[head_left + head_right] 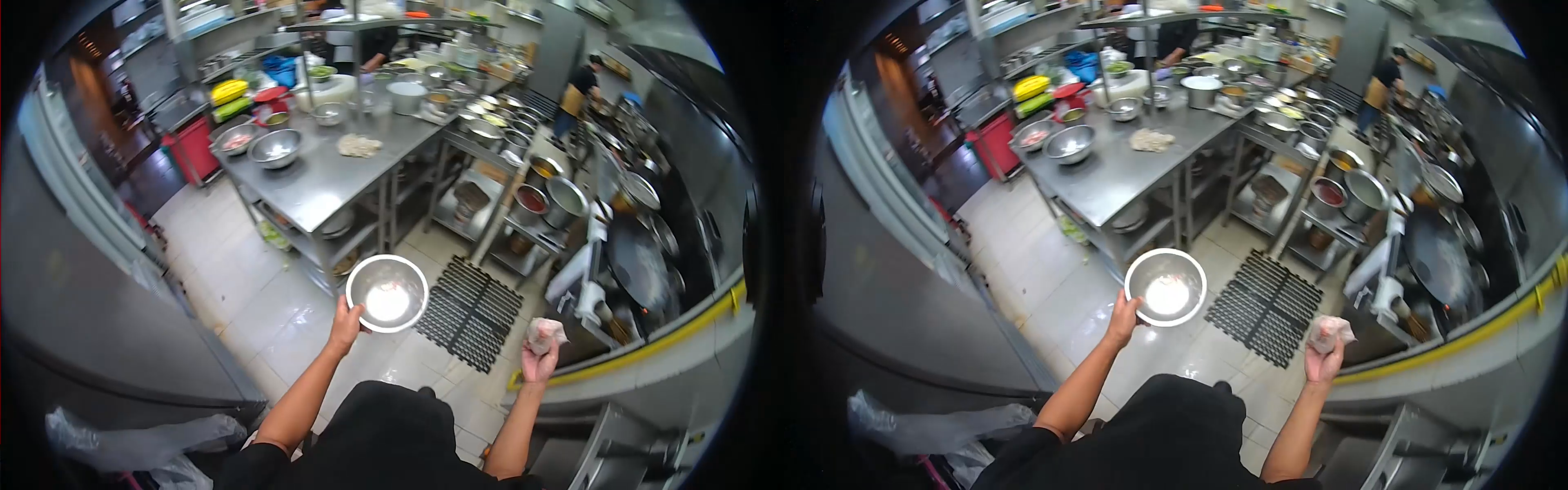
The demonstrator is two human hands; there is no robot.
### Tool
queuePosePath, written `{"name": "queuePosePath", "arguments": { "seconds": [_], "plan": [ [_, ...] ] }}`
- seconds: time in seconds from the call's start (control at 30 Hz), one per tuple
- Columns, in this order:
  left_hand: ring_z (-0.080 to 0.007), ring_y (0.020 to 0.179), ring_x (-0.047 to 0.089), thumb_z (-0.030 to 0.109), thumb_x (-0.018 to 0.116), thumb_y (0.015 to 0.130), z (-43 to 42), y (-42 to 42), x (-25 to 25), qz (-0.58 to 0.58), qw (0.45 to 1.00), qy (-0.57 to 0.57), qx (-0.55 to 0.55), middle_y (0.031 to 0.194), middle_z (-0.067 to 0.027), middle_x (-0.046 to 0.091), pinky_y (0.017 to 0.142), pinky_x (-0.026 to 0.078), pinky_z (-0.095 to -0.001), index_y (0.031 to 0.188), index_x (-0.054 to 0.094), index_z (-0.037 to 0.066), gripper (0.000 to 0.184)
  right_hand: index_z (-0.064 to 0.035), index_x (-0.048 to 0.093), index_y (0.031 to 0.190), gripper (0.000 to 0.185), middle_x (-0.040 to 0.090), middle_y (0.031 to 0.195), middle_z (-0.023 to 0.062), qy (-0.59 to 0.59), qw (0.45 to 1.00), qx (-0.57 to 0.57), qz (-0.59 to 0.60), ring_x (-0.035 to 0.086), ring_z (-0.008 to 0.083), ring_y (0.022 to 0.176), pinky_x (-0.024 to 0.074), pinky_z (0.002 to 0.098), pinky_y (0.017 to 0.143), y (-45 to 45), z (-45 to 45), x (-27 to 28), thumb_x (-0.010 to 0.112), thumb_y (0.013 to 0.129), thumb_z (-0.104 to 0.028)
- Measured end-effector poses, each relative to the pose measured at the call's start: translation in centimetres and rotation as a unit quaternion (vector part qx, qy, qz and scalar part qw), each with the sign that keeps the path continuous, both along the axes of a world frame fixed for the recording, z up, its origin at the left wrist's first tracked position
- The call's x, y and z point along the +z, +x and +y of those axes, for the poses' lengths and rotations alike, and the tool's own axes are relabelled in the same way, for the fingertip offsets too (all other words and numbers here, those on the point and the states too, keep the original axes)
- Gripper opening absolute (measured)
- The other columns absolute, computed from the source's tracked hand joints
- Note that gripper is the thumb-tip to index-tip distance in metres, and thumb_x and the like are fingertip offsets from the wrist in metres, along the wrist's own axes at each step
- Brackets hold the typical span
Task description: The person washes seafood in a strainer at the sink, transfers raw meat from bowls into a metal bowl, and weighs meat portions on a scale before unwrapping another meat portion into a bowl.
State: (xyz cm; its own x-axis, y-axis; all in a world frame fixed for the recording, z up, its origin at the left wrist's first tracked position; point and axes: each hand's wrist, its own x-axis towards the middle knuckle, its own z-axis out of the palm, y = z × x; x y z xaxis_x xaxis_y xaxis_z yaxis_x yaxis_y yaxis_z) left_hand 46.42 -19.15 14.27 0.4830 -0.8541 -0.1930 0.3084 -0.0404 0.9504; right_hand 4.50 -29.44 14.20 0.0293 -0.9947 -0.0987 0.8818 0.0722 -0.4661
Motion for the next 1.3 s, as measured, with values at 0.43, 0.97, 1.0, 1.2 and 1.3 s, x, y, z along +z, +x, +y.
{"name": "queuePosePath", "arguments": {
  "seconds": [0.43, 0.97, 1.0, 1.2, 1.3],
  "plan": [
    [-0.0223, 0.062, 0.065, 0.019, 0.055, 0.085, -15.8, 22.1, -1.2, 0.012, 0.967, 0.031, 0.251, 0.095, -0.0198, 0.056, 0.044, 0.051, -0.0264, 0.112, 0.033, -0.004, 0.042, -0.0052, 0.048, 0.120, 0.041, 0.056, 0.116, 0.0101, -0.084, 0.967, 0.218, 0.099, 0.054, 0.0246, 0.109, 0.0437, 0.0404, 0.096, 23.4, -17.8, -1.4, 0.061, 0.081, -0.009],
    [-0.0086, 0.079, 0.059, 0.024, 0.057, 0.091, -22.8, 28.2, 8.9, -0.155, 0.987, 0.009, 0.037, 0.111, -0.0060, 0.058, 0.056, 0.041, -0.0199, 0.121, 0.052, 0.005, 0.037, -0.0083, 0.040, 0.124, 0.054, 0.052, 0.121, 0.0116, -0.099, 0.817, 0.568, -0.035, 0.059, 0.0250, 0.099, 0.0520, 0.0376, 0.083, 56.5, -31.2, 5.0, 0.064, 0.076, -0.013],
    [-0.0078, 0.080, 0.059, 0.024, 0.057, 0.091, -23.5, 28.4, 9.6, -0.189, 0.981, -0.029, -0.006, 0.113, -0.0055, 0.057, 0.056, 0.040, -0.0199, 0.124, 0.051, 0.006, 0.039, -0.0085, 0.041, 0.124, 0.055, 0.053, 0.118, 0.0110, -0.115, 0.820, 0.561, -0.005, 0.059, 0.0238, 0.097, 0.0524, 0.0365, 0.083, 58.3, -31.0, 5.6, 0.065, 0.075, -0.013],
    [-0.0055, 0.069, 0.051, 0.020, 0.061, 0.088, -24.2, 32.3, 10.8, -0.162, 0.986, 0.001, -0.032, 0.097, -0.0030, 0.054, 0.055, 0.041, -0.0192, 0.126, 0.045, 0.008, 0.043, -0.0042, 0.041, 0.113, 0.046, 0.054, 0.107, 0.0108, -0.144, 0.813, 0.562, 0.053, 0.059, 0.0216, 0.095, 0.0512, 0.0368, 0.086, 64.5, -30.1, 7.5, 0.056, 0.071, 0.005],
    [-0.0060, 0.071, 0.051, 0.019, 0.068, 0.083, -24.4, 34.0, 9.9, -0.110, 0.993, 0.029, -0.012, 0.094, -0.0039, 0.056, 0.058, 0.042, -0.0202, 0.124, 0.040, 0.006, 0.052, -0.0044, 0.038, 0.117, 0.051, 0.054, 0.108, 0.0109, -0.189, 0.806, 0.548, 0.120, 0.058, 0.0210, 0.098, 0.0509, 0.0356, 0.086, 66.4, -29.9, 6.9, 0.055, 0.070, 0.007]
  ]
}}
